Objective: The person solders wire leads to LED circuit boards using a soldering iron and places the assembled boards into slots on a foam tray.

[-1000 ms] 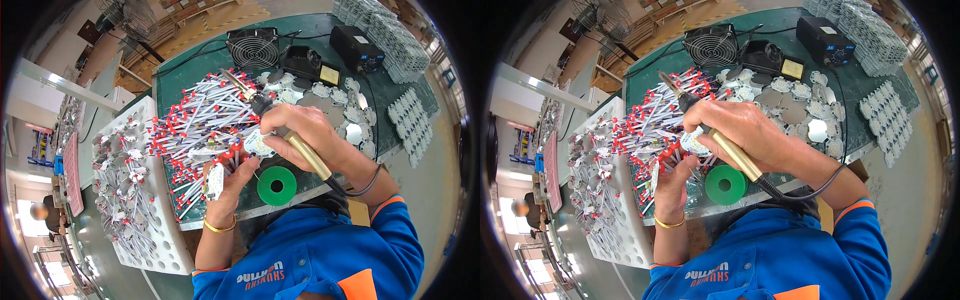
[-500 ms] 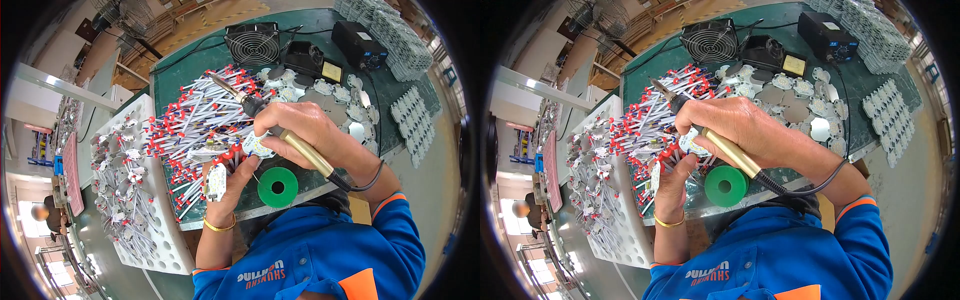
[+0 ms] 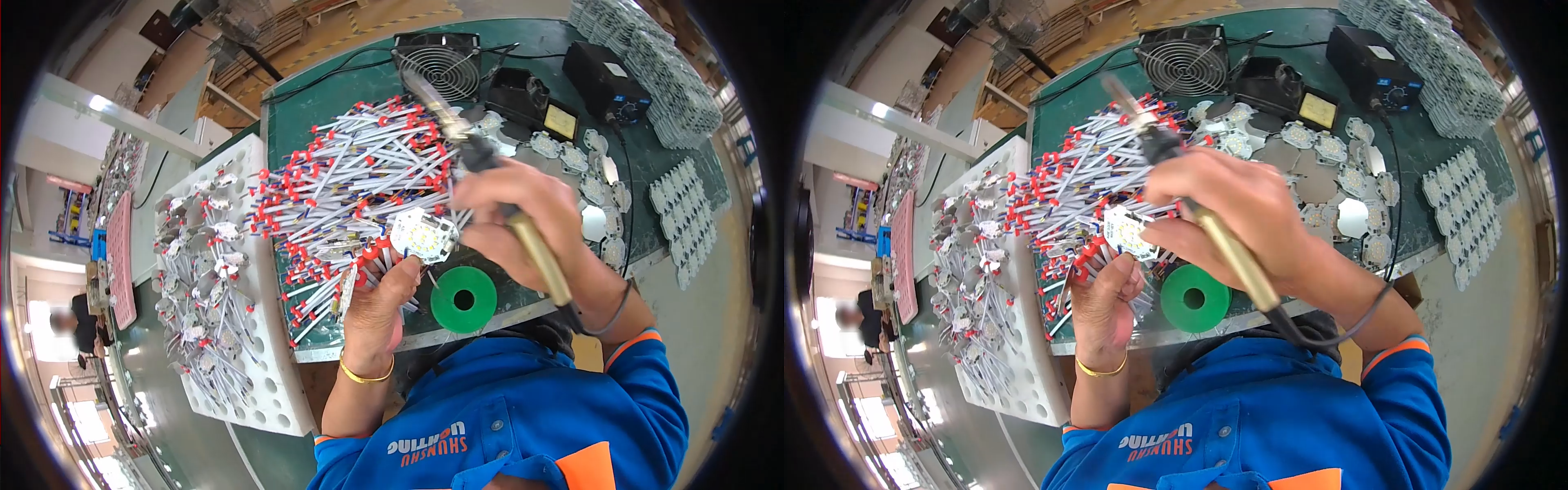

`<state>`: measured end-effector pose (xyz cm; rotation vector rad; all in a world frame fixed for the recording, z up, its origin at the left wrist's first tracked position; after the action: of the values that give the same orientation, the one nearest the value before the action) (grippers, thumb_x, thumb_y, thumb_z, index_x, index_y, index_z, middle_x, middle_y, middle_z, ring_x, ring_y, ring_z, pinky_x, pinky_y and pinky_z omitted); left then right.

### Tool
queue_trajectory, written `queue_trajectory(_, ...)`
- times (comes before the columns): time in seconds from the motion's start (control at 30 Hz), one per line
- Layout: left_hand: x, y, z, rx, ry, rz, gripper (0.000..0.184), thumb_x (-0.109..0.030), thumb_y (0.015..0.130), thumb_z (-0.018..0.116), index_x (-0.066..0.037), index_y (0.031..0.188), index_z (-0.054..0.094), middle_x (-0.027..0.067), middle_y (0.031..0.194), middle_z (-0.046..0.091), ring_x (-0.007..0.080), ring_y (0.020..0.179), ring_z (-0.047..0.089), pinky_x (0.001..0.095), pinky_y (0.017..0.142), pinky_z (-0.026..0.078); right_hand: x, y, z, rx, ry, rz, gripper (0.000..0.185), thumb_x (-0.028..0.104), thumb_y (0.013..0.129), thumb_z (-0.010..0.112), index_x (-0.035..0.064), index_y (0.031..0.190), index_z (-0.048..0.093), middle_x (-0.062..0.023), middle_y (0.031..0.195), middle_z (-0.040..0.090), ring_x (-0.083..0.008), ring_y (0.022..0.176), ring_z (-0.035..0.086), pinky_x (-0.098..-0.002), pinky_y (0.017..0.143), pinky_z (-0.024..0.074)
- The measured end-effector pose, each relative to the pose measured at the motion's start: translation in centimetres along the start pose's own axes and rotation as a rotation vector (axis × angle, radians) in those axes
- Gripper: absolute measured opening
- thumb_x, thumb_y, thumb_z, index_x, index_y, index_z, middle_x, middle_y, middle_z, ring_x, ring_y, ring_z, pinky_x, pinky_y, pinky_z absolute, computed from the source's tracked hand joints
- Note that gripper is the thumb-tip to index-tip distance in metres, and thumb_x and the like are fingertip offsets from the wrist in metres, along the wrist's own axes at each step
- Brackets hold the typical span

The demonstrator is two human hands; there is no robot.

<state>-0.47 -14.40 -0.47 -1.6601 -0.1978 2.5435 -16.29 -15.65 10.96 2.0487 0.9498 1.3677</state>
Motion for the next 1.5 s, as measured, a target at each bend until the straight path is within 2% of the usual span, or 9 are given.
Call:
queue_trajectory(0.03,-0.2,-0.4,-0.2,-0.044,-0.037,0.013,0.014,-0.004,0.076,0.064,-0.005,0.086,0.053,-0.0008,0.065,0.049,0.0071,0.053,0.042,0.0211,0.045,0.03,0.3,-0.7,-0.5,-0.009,0.06,-0.019,0.027,0.023,0.081,0.066,0.0044,0.097,0.055,-0.0122,0.081,0.063,-0.0157,0.059,0.055,-0.0293,0.053,0.0458)
queue_trajectory(0.13,-0.2,-1.3,-0.6,-0.13,-0.089,0.036,0.015,-0.002,0.076,0.063,-0.005,0.086,0.053,-0.0008,0.063,0.048,0.0074,0.051,0.041,0.0211,0.045,0.029,1.5,-3.2,-1.8,0.048,0.06,-0.006,0.034,0.038,0.088,0.055,0.0063,0.1,0.052,-0.0143,0.08,0.062,-0.0194,0.058,0.053,-0.0348,0.053,0.044)
queue_trajectory(0.23,-0.6,-1.9,-0.1,-0.155,-0.041,0.1,0.014,0.001,0.075,0.061,-0.004,0.086,0.055,0.0001,0.065,0.051,0.0074,0.051,0.042,0.0207,0.045,0.029,3.5,-4.4,-2.8,-0.023,0.086,-0.143,0.051,0.053,0.08,0.056,0.0039,0.094,0.058,-0.0079,0.074,0.057,-0.0238,0.058,0.05,-0.0368,0.057,0.0382)
queue_trajectory(0.33,-0.2,-1.9,0.1,-0.146,-0.066,0.057,0.012,0.0,0.074,0.062,-0.004,0.083,0.056,0.0002,0.064,0.05,0.0072,0.051,0.042,0.0205,0.045,0.029,4.6,-6.0,-3.1,0.065,0.05,-0.246,0.053,0.055,0.082,0.052,0.0029,0.093,0.059,-0.0046,0.067,0.049,-0.0218,0.057,0.046,-0.0364,0.059,0.0329)
queue_trajectory(0.37,-0.2,-1.8,0.2,-0.144,-0.074,0.061,0.012,0.0,0.074,0.062,-0.004,0.083,0.056,0.0002,0.064,0.05,0.0072,0.051,0.042,0.0205,0.045,0.029,4.9,-6.1,-3.1,0.076,0.05,-0.228,0.048,0.051,0.082,0.054,0.004,0.092,0.06,-0.0018,0.063,0.042,-0.0194,0.056,0.045,-0.0351,0.058,0.0311)
queue_trajectory(0.6,-0.5,-2.1,0.1,-0.189,-0.055,0.121,0.012,-0.002,0.074,0.065,-0.004,0.078,0.054,0.0003,0.063,0.05,0.0079,0.052,0.042,0.0214,0.046,0.03,5.3,-6.6,-1.7,0.15,0.062,-0.171,0.019,0.023,0.077,0.06,0.0085,0.089,0.064,0.0,0.06,0.044,-0.0163,0.054,0.046,-0.0331,0.06,0.0333)
queue_trajectory(0.83,-0.5,-2.2,0.2,-0.146,-0.035,0.105,0.013,-0.004,0.075,0.066,-0.005,0.083,0.056,-0.0003,0.069,0.052,0.0077,0.056,0.044,0.0208,0.048,0.032,5.1,-6.5,-1.1,0.129,0.037,-0.172,0.028,0.008,0.06,0.063,0.0107,0.088,0.065,0.0009,0.057,0.046,-0.0151,0.049,0.043,-0.0319,0.059,0.0337)
queue_trajectory(1.17,0.0,-2.2,0.1,-0.157,-0.057,0.091,0.014,-0.005,0.075,0.066,-0.005,0.086,0.057,-0.0008,0.07,0.053,0.0073,0.058,0.045,0.0207,0.049,0.033,4.9,-6.5,-0.8,0.133,0.019,-0.159,0.035,0.002,0.056,0.062,0.0105,0.09,0.063,0.0018,0.057,0.045,-0.0146,0.049,0.044,-0.0306,0.057,0.0334)
queue_trajectory(1.5,0.0,-2.2,-0.2,-0.238,-0.113,0.082,0.011,-0.003,0.076,0.065,-0.005,0.08,0.054,0.0009,0.062,0.05,0.0074,0.052,0.041,0.0205,0.046,0.029,4.7,-7.4,-0.2,0.066,-0.078,-0.165,0.026,0.005,0.057,0.062,0.0112,0.082,0.066,0.0013,0.057,0.049,-0.0136,0.049,0.047,-0.0361,0.067,0.0365)
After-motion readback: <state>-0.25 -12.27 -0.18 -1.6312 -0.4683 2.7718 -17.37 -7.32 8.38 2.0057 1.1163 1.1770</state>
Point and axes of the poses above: each hand's wrist, its own y-axis towards the middle knuckle, its own z-axis out of the palm, x = y × z, the point moved 9 cm from there along y, towards the middle knuckle
